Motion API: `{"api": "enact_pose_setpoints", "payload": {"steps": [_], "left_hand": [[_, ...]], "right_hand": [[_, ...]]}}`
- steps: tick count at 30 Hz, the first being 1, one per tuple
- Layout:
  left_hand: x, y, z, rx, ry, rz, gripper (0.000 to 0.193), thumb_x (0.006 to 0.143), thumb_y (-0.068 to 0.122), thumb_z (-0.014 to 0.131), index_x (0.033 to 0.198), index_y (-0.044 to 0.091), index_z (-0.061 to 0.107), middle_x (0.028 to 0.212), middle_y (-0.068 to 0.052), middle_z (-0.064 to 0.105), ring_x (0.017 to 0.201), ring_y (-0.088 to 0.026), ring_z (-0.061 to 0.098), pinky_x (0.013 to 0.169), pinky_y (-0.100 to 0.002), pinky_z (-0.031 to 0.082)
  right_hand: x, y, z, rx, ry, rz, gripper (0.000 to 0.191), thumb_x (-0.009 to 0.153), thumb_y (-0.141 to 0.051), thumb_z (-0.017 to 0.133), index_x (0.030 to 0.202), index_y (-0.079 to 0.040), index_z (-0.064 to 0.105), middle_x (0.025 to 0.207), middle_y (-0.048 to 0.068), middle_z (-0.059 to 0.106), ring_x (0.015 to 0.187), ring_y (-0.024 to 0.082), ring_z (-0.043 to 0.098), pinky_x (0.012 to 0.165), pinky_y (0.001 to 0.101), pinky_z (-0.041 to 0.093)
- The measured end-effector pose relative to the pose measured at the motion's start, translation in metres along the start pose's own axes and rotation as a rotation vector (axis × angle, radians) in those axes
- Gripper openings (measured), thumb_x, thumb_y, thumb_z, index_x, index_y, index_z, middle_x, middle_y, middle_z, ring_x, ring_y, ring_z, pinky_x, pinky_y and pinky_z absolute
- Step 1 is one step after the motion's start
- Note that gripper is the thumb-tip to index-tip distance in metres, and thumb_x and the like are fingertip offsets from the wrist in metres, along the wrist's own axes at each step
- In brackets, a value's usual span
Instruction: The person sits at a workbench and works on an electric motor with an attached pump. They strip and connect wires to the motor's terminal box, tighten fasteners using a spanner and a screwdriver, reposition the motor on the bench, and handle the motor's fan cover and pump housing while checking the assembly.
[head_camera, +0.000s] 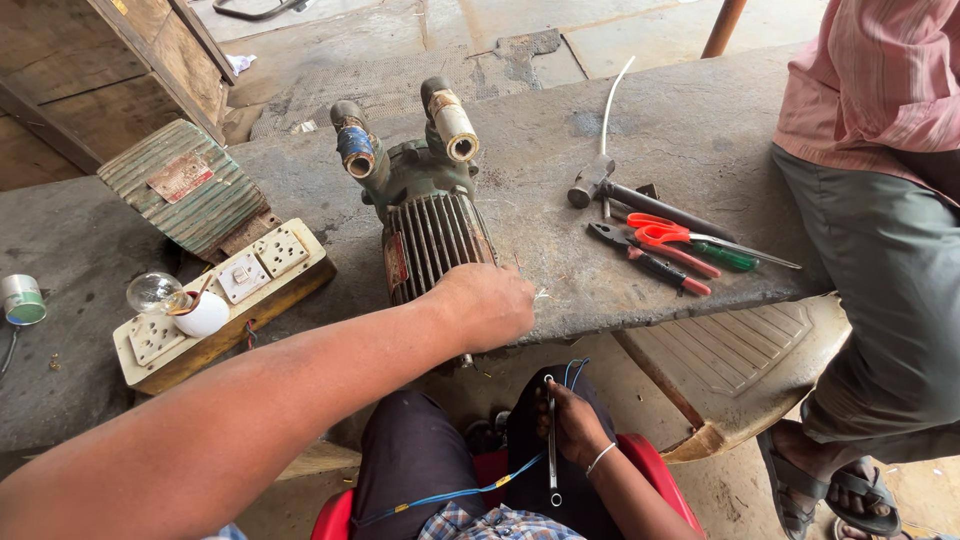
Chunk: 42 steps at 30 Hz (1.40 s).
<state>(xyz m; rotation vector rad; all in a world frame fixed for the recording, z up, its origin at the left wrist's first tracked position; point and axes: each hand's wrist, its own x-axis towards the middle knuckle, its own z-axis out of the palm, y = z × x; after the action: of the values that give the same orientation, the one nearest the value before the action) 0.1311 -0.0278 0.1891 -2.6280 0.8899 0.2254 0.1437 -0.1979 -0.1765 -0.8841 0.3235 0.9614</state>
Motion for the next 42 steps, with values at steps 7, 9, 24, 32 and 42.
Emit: {"api": "enact_pose_setpoints", "payload": {"steps": [7,9,24,32,42], "left_hand": [[0.002,-0.002,0.002,0.059,-0.057,0.053,0.022,0.09,0.014,0.06,0.093,0.002,0.078,0.103,-0.015,0.071,0.101,-0.032,0.069,0.072,-0.043,0.062],[0.0,-0.004,0.006,0.093,-0.03,0.092,0.022,0.09,0.014,0.059,0.096,0.001,0.076,0.101,-0.015,0.071,0.1,-0.032,0.069,0.072,-0.042,0.062],[-0.053,0.01,0.054,-0.316,0.871,-0.297,0.054,0.072,0.05,0.081,0.114,0.016,0.074,0.124,-0.006,0.064,0.127,-0.027,0.053,0.111,-0.048,0.031],[-0.043,0.009,0.067,-0.477,0.953,-0.324,0.04,0.077,0.045,0.081,0.108,0.021,0.076,0.126,0.002,0.066,0.129,-0.023,0.055,0.112,-0.047,0.033],[-0.023,0.018,0.068,-0.426,1.031,-0.444,0.018,0.089,0.031,0.07,0.099,0.016,0.075,0.119,0.0,0.069,0.127,-0.023,0.057,0.112,-0.046,0.036]], "right_hand": [[-0.001,0.002,0.002,-0.009,0.024,0.005,0.03,0.104,-0.038,0.05,0.096,-0.011,0.062,0.073,0.0,0.052,0.059,0.015,0.045,0.058,0.0312,0.04],[-0.003,0.002,0.003,-0.014,0.018,0.005,0.031,0.104,-0.038,0.05,0.097,-0.012,0.063,0.073,0.0,0.052,0.059,0.015,0.045,0.058,0.0308,0.04],[-0.067,-0.038,0.041,-0.551,-0.286,-0.475,0.031,0.106,-0.023,0.055,0.127,-0.004,0.067,0.074,-0.004,0.046,0.064,0.008,0.043,0.057,0.0243,0.04],[-0.099,-0.102,0.108,-0.763,-0.125,-1.01,0.027,0.102,-0.018,0.063,0.118,0.003,0.07,0.093,0.001,0.069,0.084,0.008,0.066,0.078,0.0255,0.054],[-0.083,-0.089,0.133,-0.297,-0.232,-0.923,0.021,0.103,-0.02,0.064,0.108,0.0,0.063,0.099,0.005,0.072,0.091,0.012,0.069,0.086,0.0314,0.058]]}}
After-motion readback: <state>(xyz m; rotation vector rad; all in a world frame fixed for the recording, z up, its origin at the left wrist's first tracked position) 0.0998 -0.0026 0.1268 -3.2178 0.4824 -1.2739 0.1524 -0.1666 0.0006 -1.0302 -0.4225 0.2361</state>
